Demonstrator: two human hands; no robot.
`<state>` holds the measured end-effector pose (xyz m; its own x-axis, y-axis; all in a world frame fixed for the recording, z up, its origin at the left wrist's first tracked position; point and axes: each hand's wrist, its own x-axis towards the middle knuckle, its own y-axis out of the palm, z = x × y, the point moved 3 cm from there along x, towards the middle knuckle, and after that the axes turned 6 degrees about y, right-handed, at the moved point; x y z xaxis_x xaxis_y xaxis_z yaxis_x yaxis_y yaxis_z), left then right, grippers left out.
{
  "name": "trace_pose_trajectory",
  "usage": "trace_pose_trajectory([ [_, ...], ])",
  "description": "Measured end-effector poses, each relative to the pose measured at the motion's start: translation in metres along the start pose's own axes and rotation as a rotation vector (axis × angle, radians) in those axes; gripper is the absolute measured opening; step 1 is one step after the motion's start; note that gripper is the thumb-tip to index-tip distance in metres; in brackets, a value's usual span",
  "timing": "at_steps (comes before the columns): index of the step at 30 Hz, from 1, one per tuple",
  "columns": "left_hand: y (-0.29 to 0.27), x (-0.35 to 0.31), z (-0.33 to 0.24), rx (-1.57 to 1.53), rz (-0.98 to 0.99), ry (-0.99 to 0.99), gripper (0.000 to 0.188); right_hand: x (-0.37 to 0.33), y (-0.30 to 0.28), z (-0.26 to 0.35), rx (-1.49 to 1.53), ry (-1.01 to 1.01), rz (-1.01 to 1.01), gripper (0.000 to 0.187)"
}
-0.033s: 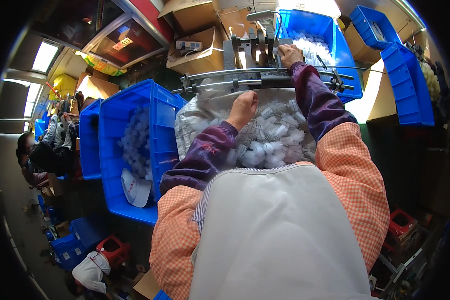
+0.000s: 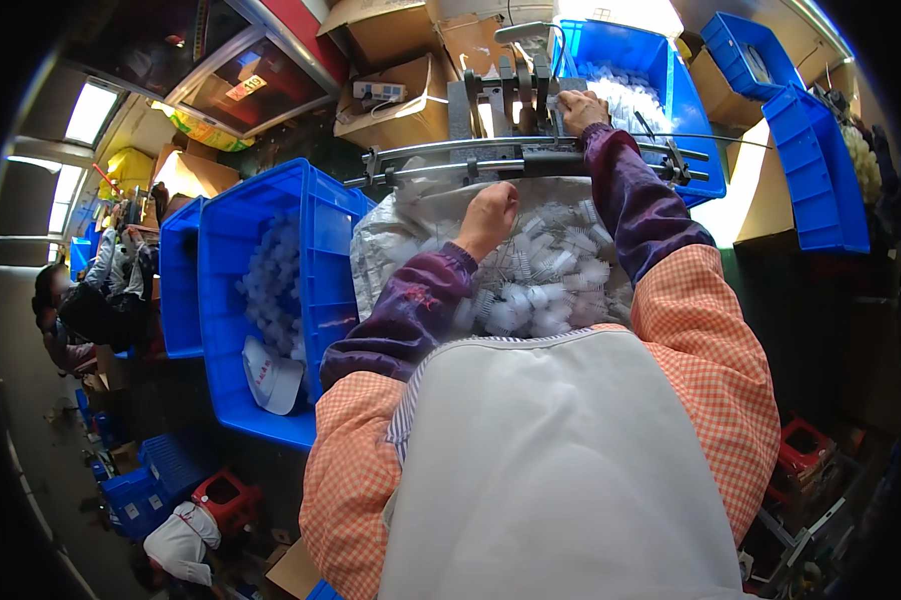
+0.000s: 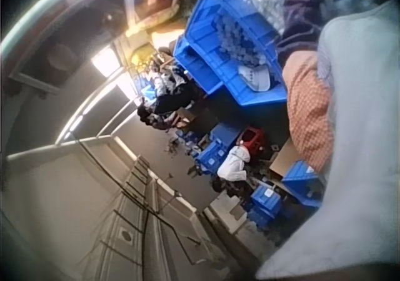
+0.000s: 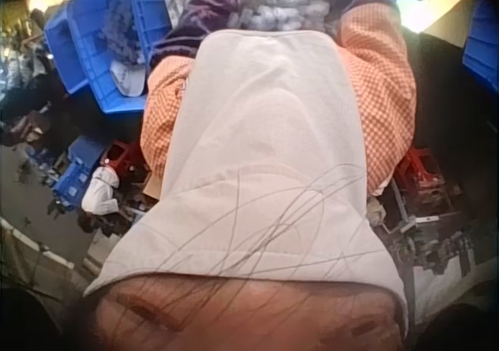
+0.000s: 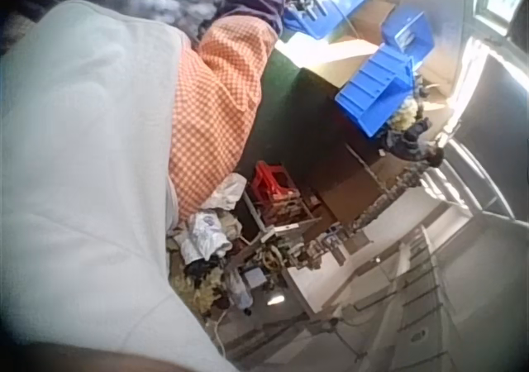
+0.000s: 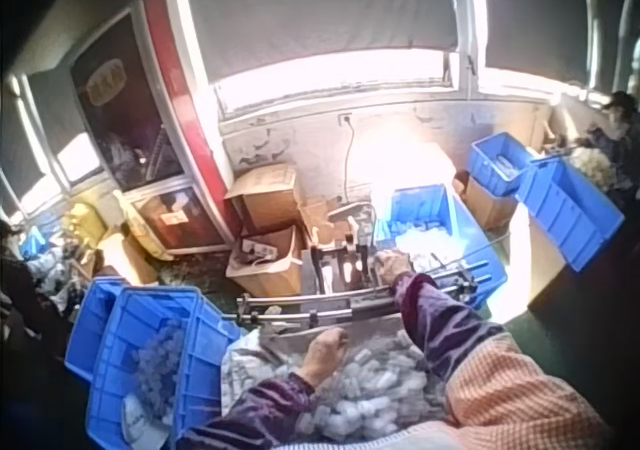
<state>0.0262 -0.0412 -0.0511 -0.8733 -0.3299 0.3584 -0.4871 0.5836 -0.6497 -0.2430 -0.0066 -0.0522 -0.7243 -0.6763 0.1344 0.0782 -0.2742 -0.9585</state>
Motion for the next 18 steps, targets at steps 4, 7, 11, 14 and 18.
trace_pose_trajectory([
  [4, -0.007, 0.001, -0.011, 0.008, -0.01, 0.098, 0.012, -0.001, -0.005, -0.004, -0.125, 0.157, -0.005, 0.027],
  [7, -0.016, 0.0, -0.017, 0.018, -0.045, 0.115, 0.015, -0.019, -0.017, -0.004, -0.192, 0.173, -0.046, 0.03],
  [11, -0.026, 0.003, -0.029, 0.013, -0.133, 0.158, 0.019, -0.027, -0.021, 0.001, -0.151, 0.156, -0.062, 0.033],
  [14, -0.028, 0.005, -0.035, -0.02, -0.141, 0.155, 0.02, -0.029, -0.018, 0.009, -0.108, 0.166, -0.08, 0.033],
  [18, -0.028, 0.006, -0.038, -0.039, -0.11, 0.128, 0.021, -0.027, -0.009, 0.036, -0.073, 0.167, -0.059, 0.032],
])
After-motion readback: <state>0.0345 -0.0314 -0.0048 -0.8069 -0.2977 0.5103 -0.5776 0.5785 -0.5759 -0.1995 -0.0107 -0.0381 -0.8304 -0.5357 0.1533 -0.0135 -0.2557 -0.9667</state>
